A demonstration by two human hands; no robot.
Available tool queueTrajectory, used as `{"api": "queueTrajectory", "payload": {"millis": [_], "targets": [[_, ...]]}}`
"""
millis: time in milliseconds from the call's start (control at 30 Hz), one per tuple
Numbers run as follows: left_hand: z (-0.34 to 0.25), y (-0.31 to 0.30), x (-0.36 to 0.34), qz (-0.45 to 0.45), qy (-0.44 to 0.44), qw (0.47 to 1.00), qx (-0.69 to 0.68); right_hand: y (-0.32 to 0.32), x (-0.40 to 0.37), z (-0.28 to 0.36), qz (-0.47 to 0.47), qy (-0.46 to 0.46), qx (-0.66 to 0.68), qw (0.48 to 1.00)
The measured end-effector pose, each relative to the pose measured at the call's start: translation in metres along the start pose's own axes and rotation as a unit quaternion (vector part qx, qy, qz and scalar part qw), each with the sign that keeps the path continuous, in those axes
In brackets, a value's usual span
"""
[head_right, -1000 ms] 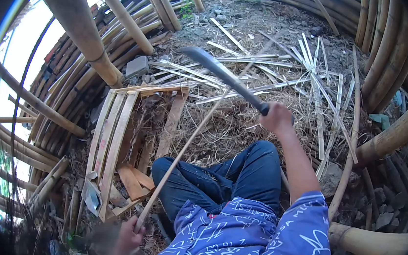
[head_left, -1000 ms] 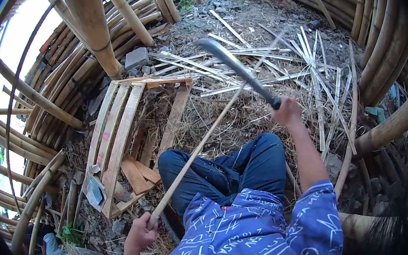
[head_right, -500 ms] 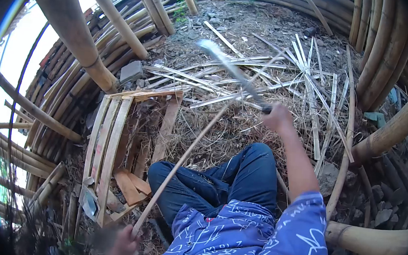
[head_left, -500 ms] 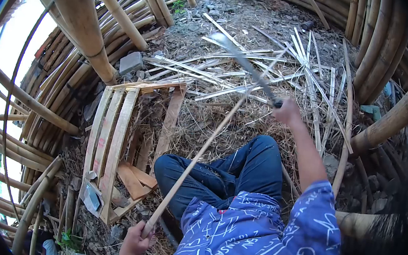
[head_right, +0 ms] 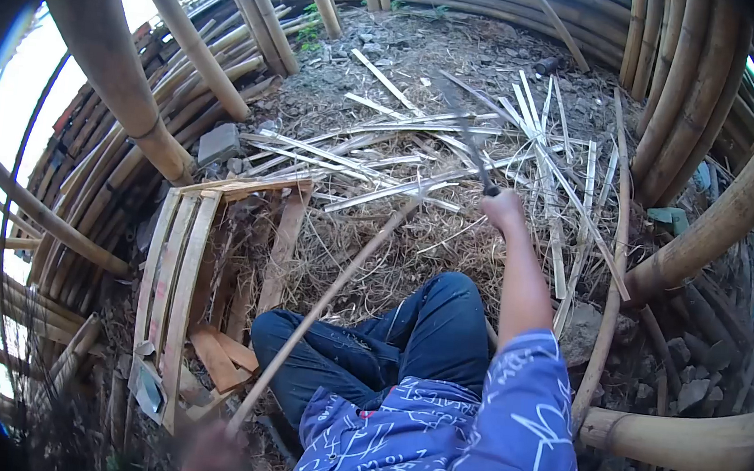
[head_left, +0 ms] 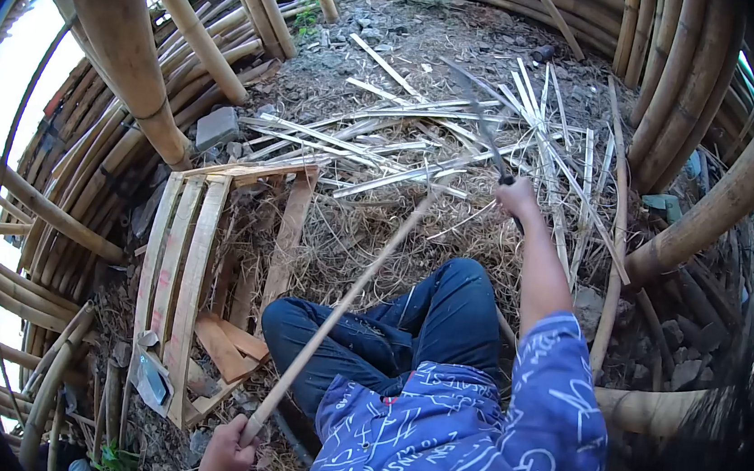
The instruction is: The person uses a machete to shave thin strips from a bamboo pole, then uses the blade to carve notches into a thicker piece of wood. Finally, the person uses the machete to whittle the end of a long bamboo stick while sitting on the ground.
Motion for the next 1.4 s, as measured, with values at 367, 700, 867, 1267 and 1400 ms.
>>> {"api": "queueTrajectory", "payload": {"millis": [367, 700, 867, 1267, 1400], "targets": [[0.051, -0.021, -0.001, -0.035, -0.095, 0.994, 0.036, 0.057, -0.024, -0.071, 0.042, 0.061, 0.149, 0.986], [0.128, -0.105, -0.073, -0.1, -0.112, 0.973, -0.175, 0.03, 0.021, -0.19, -0.058, 0.148, 0.075, 0.985], [0.132, -0.139, -0.128, -0.196, -0.126, 0.953, -0.194, -0.003, -0.029, -0.158, -0.05, 0.113, 0.257, 0.959], [0.105, -0.11, -0.074, -0.116, -0.082, 0.975, -0.173, 0.048, -0.157, 0.065, -0.036, -0.258, 0.103, 0.96], [0.084, -0.105, -0.064, -0.107, -0.076, 0.988, -0.087, 0.061, -0.184, 0.132, 0.021, -0.255, 0.065, 0.964]]}}
Point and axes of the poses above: each hand's wrist, its own x-axis towards the middle knuckle, its own y-axis out of the palm, z = x × y, the point moved 9 cm from there along x, towards the middle knuckle, and after that the axes turned 10 degrees about z, right-handed, at the moved point
